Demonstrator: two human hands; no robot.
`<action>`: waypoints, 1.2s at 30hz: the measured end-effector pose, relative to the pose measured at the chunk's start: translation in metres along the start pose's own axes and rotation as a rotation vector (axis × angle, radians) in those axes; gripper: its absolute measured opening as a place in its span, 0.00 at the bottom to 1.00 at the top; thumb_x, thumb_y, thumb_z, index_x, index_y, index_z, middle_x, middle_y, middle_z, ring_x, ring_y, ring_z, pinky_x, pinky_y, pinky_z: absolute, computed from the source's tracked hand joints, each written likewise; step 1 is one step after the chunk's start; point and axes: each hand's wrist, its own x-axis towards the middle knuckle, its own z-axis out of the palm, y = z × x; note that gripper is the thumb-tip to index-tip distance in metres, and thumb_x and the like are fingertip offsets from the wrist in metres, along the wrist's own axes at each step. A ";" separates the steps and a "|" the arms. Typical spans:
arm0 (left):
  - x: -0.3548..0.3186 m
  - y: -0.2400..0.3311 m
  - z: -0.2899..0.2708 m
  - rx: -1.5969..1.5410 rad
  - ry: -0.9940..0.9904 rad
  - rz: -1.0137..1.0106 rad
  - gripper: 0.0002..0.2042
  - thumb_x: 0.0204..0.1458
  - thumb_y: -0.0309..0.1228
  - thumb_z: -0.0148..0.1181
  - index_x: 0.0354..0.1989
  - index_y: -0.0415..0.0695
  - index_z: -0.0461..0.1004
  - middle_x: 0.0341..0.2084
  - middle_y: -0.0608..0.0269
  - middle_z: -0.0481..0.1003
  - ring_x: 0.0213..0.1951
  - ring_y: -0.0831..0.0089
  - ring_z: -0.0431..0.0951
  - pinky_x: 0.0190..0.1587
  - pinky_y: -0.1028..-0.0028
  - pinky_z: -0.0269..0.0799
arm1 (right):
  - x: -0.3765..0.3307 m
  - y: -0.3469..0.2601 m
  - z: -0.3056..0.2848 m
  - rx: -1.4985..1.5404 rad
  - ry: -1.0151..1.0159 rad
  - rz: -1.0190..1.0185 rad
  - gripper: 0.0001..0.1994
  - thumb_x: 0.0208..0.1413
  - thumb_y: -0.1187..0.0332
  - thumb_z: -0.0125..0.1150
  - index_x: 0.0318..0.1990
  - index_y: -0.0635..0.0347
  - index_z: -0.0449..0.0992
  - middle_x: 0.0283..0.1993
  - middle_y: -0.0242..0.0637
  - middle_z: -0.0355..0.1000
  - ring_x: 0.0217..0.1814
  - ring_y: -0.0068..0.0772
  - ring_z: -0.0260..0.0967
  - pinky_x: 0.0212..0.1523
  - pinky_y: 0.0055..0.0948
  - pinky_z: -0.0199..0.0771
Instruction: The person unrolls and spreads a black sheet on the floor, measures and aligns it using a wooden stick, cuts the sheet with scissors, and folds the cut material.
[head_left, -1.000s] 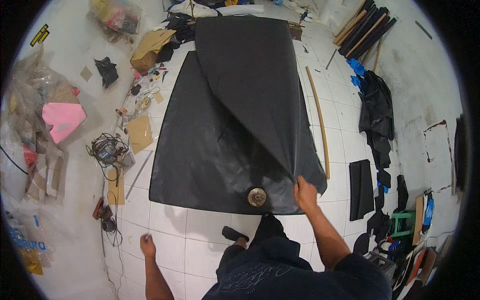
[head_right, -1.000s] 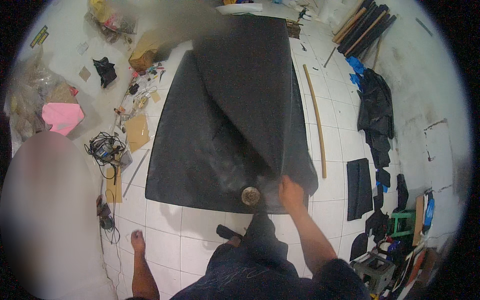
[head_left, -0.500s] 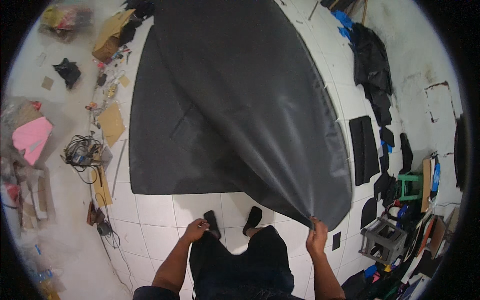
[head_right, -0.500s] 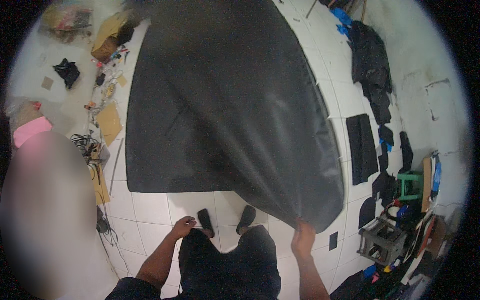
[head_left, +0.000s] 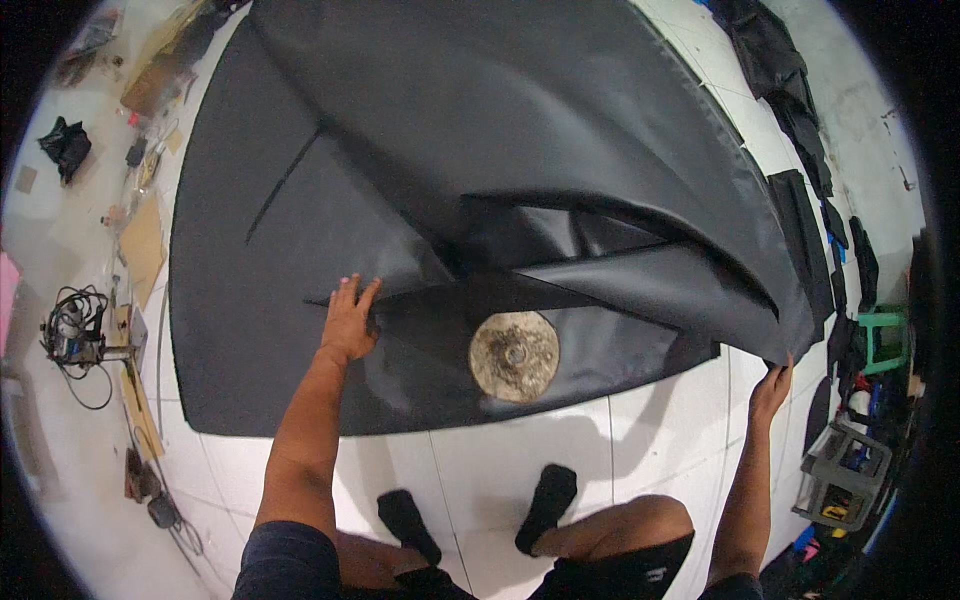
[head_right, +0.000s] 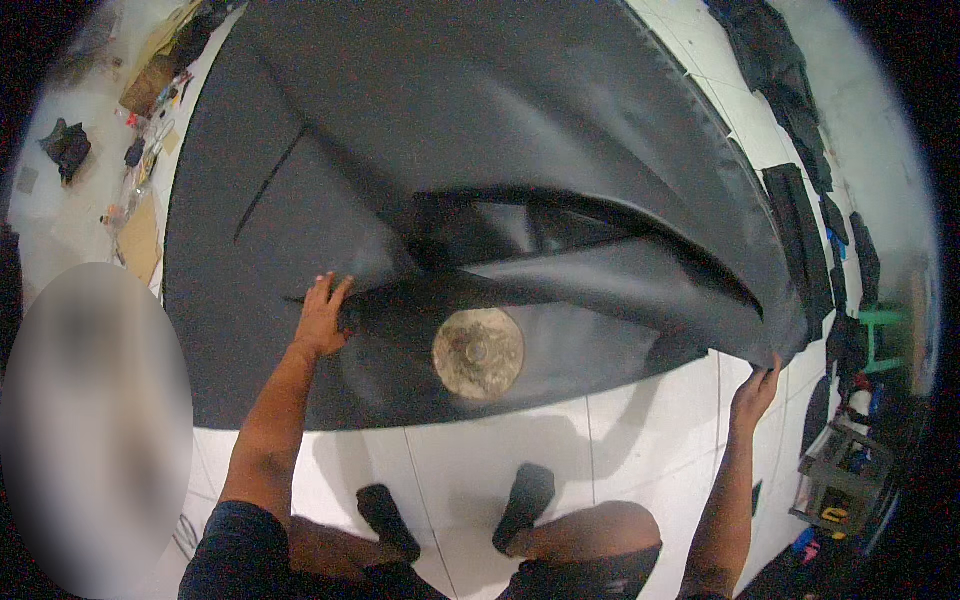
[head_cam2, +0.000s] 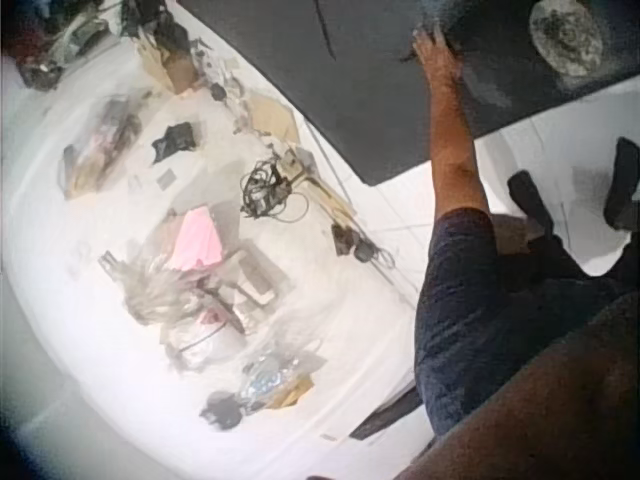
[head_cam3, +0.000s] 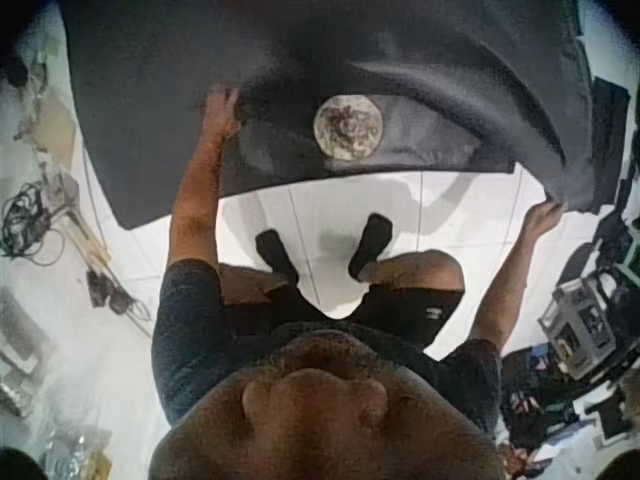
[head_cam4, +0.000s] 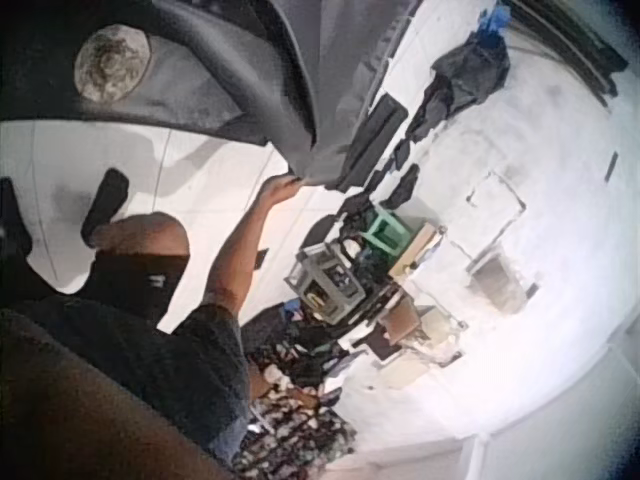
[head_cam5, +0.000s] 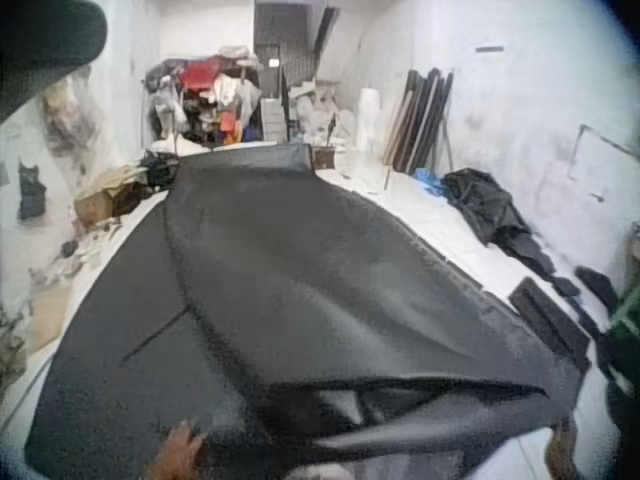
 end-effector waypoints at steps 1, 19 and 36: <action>0.011 -0.009 0.012 0.018 -0.003 0.074 0.31 0.44 0.27 0.65 0.60 0.48 0.61 0.55 0.51 0.67 0.62 0.54 0.61 0.67 0.58 0.53 | 0.004 0.018 0.019 0.010 0.034 -0.003 0.19 0.65 0.72 0.40 0.60 0.71 0.62 0.55 0.56 0.68 0.57 0.45 0.66 0.59 0.33 0.62; -0.233 -0.191 -0.027 0.335 0.497 -0.245 0.17 0.29 0.20 0.65 0.30 0.43 0.66 0.29 0.54 0.69 0.36 0.53 0.68 0.39 0.59 0.58 | -0.092 -0.049 0.152 -0.168 -0.269 -0.228 0.14 0.56 0.76 0.47 0.49 0.58 0.72 0.42 0.52 0.73 0.48 0.56 0.69 0.49 0.44 0.66; -0.359 -0.277 0.084 0.030 0.674 -0.696 0.18 0.41 0.19 0.57 0.45 0.43 0.74 0.47 0.56 0.73 0.51 0.54 0.69 0.55 0.60 0.62 | -0.098 -0.057 0.104 -0.354 -0.030 -0.380 0.17 0.52 0.77 0.50 0.51 0.62 0.72 0.46 0.50 0.73 0.50 0.51 0.69 0.53 0.44 0.65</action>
